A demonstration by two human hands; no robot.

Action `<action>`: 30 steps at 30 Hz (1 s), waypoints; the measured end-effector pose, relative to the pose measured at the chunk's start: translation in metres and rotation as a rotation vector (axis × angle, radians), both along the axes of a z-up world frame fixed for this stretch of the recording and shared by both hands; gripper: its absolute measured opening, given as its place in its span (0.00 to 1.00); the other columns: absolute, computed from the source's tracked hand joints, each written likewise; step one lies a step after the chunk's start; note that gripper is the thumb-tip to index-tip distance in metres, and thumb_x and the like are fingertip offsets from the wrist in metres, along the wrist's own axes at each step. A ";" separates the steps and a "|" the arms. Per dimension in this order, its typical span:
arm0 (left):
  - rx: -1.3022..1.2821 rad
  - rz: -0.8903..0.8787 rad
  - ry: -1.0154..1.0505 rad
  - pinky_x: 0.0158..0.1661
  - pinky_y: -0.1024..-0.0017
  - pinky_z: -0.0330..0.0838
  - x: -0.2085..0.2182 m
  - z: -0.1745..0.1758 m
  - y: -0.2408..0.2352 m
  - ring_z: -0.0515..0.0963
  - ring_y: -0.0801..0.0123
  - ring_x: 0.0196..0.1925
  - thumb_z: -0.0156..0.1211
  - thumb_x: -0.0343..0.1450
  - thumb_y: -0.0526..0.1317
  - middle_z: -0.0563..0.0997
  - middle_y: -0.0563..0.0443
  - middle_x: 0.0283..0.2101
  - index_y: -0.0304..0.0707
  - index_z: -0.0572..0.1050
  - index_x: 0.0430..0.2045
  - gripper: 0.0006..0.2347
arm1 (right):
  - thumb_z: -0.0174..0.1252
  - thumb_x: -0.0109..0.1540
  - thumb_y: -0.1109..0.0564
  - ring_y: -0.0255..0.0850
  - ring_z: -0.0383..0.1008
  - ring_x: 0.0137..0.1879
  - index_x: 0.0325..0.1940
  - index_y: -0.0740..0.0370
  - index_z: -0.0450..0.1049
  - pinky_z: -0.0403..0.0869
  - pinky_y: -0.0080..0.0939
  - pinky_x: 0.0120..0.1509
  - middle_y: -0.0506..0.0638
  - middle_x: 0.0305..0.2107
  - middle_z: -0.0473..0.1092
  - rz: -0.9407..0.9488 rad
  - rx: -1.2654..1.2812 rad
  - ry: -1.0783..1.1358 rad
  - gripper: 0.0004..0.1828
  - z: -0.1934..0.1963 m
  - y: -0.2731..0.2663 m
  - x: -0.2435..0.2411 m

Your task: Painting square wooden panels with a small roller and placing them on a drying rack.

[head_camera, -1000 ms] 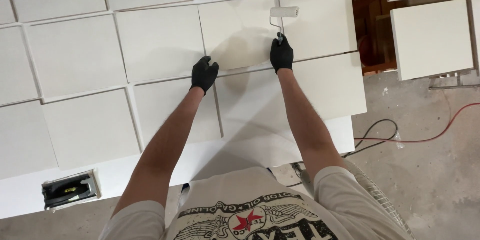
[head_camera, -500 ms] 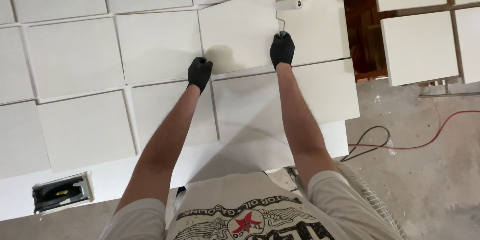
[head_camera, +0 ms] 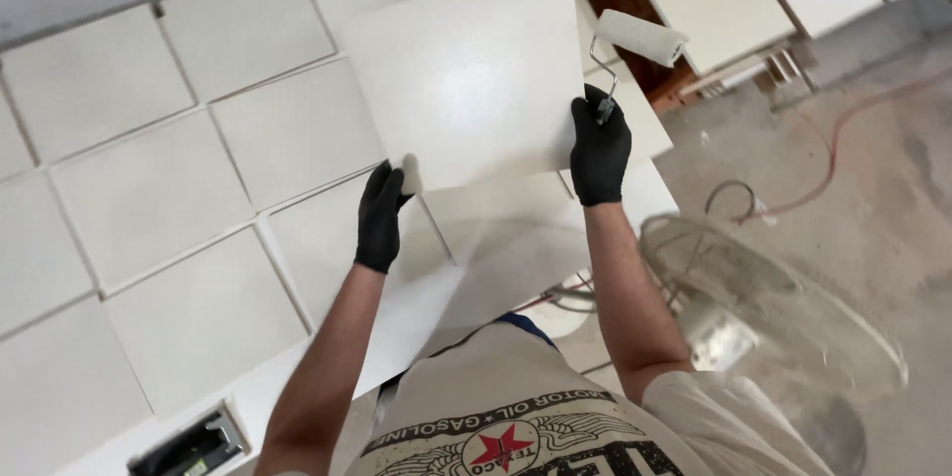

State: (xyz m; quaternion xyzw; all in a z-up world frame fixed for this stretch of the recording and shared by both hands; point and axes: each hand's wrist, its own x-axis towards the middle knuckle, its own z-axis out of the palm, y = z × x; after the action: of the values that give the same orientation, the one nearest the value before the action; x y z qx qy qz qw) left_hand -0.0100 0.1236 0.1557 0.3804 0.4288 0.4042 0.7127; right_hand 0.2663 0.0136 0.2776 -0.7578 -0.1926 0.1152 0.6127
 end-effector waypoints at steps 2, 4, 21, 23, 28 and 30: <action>-0.022 -0.077 -0.006 0.55 0.68 0.75 -0.016 0.043 -0.047 0.78 0.67 0.55 0.62 0.75 0.41 0.79 0.49 0.56 0.39 0.72 0.59 0.18 | 0.69 0.64 0.50 0.39 0.76 0.57 0.56 0.56 0.77 0.73 0.46 0.65 0.50 0.46 0.77 -0.116 0.044 -0.001 0.18 0.017 -0.066 -0.026; -0.054 -0.152 -0.021 0.53 0.71 0.75 -0.024 0.089 -0.095 0.78 0.68 0.55 0.62 0.74 0.41 0.78 0.50 0.57 0.40 0.71 0.61 0.19 | 0.71 0.63 0.50 0.35 0.76 0.55 0.54 0.56 0.77 0.73 0.44 0.65 0.48 0.44 0.78 -0.228 0.080 -0.018 0.18 0.041 -0.136 -0.052; 0.272 -1.046 0.386 0.25 0.72 0.69 0.097 0.011 -0.446 0.74 0.66 0.18 0.68 0.72 0.47 0.77 0.46 0.16 0.37 0.78 0.15 0.17 | 0.68 0.63 0.57 0.36 0.77 0.39 0.52 0.57 0.79 0.77 0.39 0.49 0.46 0.34 0.75 -1.312 0.426 0.154 0.14 0.002 -0.726 -0.169; 0.309 -1.131 0.262 0.36 0.67 0.74 0.135 0.036 -0.529 0.79 0.63 0.29 0.61 0.75 0.45 0.80 0.43 0.27 0.38 0.79 0.31 0.10 | 0.68 0.62 0.57 0.37 0.78 0.39 0.51 0.57 0.79 0.78 0.39 0.49 0.46 0.34 0.76 -1.365 0.425 0.165 0.13 -0.023 -0.788 -0.163; 0.086 -1.298 0.082 0.61 0.65 0.70 0.219 0.080 -0.695 0.77 0.73 0.56 0.46 0.80 0.49 0.80 0.53 0.55 0.45 0.74 0.60 0.17 | 0.68 0.62 0.56 0.34 0.78 0.38 0.49 0.56 0.80 0.77 0.38 0.46 0.46 0.33 0.76 -1.387 0.376 0.285 0.12 -0.078 -0.899 -0.106; 0.320 -1.386 0.405 0.70 0.54 0.57 0.238 0.088 -0.738 0.67 0.55 0.70 0.57 0.74 0.58 0.71 0.42 0.66 0.43 0.63 0.68 0.30 | 0.66 0.63 0.52 0.38 0.78 0.45 0.53 0.54 0.79 0.76 0.44 0.51 0.49 0.39 0.77 -1.367 0.226 0.385 0.14 -0.094 -0.926 -0.077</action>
State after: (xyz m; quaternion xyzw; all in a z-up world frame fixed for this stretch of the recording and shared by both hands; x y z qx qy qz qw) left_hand 0.2284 -0.6145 0.2438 0.7303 0.1493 -0.1593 0.6473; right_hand 0.1891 -0.9120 0.1835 -0.6070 0.4257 -0.1833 0.6455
